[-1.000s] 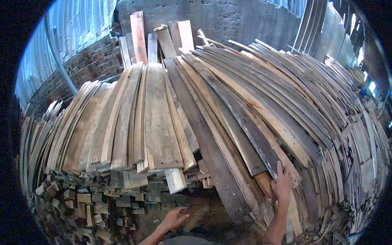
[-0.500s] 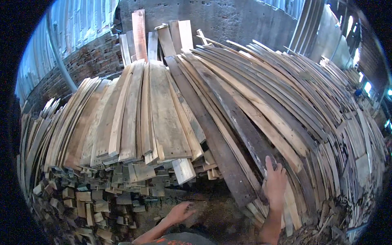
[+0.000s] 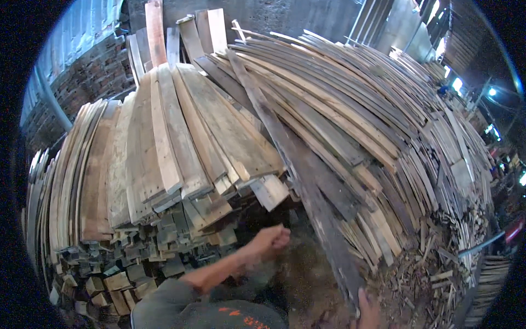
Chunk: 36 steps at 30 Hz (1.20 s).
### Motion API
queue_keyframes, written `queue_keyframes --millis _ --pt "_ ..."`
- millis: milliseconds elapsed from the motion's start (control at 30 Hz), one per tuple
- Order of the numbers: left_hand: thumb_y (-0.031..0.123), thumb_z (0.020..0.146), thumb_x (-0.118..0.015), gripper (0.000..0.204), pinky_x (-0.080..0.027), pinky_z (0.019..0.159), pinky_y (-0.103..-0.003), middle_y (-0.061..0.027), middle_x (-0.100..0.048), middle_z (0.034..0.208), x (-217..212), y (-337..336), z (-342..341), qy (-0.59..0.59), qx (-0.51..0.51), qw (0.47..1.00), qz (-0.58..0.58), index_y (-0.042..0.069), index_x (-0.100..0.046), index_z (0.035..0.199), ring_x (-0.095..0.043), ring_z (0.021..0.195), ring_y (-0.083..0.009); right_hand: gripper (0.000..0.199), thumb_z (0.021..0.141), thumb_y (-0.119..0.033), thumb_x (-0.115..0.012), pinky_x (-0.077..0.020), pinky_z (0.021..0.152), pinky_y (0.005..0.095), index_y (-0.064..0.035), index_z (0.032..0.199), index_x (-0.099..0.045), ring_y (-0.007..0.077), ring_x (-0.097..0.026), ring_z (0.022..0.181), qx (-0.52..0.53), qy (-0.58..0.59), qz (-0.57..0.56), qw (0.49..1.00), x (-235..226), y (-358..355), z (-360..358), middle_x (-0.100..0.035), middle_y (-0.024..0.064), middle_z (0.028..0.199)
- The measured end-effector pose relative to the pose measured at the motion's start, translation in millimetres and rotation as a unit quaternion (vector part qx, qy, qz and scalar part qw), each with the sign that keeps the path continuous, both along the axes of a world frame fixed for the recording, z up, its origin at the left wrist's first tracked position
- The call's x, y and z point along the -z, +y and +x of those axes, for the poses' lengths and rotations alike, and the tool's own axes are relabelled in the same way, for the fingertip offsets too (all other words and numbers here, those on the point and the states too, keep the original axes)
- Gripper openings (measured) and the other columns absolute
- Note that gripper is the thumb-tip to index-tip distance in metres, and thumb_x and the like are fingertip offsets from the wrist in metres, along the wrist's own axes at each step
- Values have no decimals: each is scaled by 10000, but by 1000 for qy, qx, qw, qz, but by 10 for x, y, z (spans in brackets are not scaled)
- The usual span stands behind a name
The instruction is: Move wooden planks from a large stack onto an industrial processing machine.
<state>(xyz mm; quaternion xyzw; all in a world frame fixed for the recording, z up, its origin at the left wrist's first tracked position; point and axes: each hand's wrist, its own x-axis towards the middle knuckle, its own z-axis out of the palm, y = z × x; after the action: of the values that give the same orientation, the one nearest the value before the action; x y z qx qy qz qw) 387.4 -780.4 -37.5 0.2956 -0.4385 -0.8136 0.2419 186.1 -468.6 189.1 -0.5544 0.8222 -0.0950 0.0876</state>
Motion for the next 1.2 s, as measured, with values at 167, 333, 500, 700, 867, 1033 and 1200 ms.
queue_keyframes --millis 167,333,500,700,867,1033,1200 --pt "626 1022 -258 691 -516 880 -372 -68 -657 1060 -339 -177 146 130 -68 980 135 67 -560 1295 -645 965 -220 591 958 -22 -521 -437 937 323 -87 1519 -344 268 -559 1140 108 -250 166 948 -247 1448 592 -548 105 1329" --pt "784 917 -273 935 -483 950 -421 -139 -598 1199 -611 -291 197 175 -128 959 183 -15 -482 1356 -577 1102 -273 541 962 -38 -507 -441 735 252 -37 1489 -383 144 -519 847 249 -408 40 877 -23 2831 1222 -597 48 1115" --pt "861 829 -323 1008 -516 838 -513 -215 -622 1056 -942 -344 135 206 -154 955 150 -49 -518 1218 -607 974 -356 576 880 -21 -504 -388 749 314 -72 1451 -452 211 -474 870 285 -415 -26 864 -49 3612 1917 -583 93 1064" --pt "787 833 -476 892 -455 939 -553 -160 -562 1175 -1277 -76 425 191 -187 954 138 107 -372 1402 -589 1033 -372 631 643 28 -572 -439 996 489 -102 1255 -655 436 -605 1130 258 -128 -70 955 -640 3613 2532 -674 248 1124" --pt "664 858 -569 629 -517 822 -513 -150 -631 1012 -1154 138 431 260 -84 961 49 116 -579 1165 -604 921 -333 620 580 59 -564 -442 969 503 -67 1181 -650 452 -556 1140 413 100 -87 901 -673 4135 3196 -589 226 1187" --pt "601 898 -525 551 -524 770 -508 -151 -645 902 -1334 811 203 261 -88 957 93 94 -597 1100 -616 827 -350 686 639 89 -623 -400 1048 583 -108 1290 -531 466 -475 1276 496 480 -75 720 -390 4500 3556 -512 200 1378" --pt "497 868 -604 437 -476 911 -466 -177 -610 1008 -1437 1483 140 416 91 904 36 106 -653 1057 -565 953 -333 757 754 -89 -698 -371 1058 613 -165 1451 -410 502 -411 1326 477 551 -98 677 -302 4766 3681 -399 273 1479"
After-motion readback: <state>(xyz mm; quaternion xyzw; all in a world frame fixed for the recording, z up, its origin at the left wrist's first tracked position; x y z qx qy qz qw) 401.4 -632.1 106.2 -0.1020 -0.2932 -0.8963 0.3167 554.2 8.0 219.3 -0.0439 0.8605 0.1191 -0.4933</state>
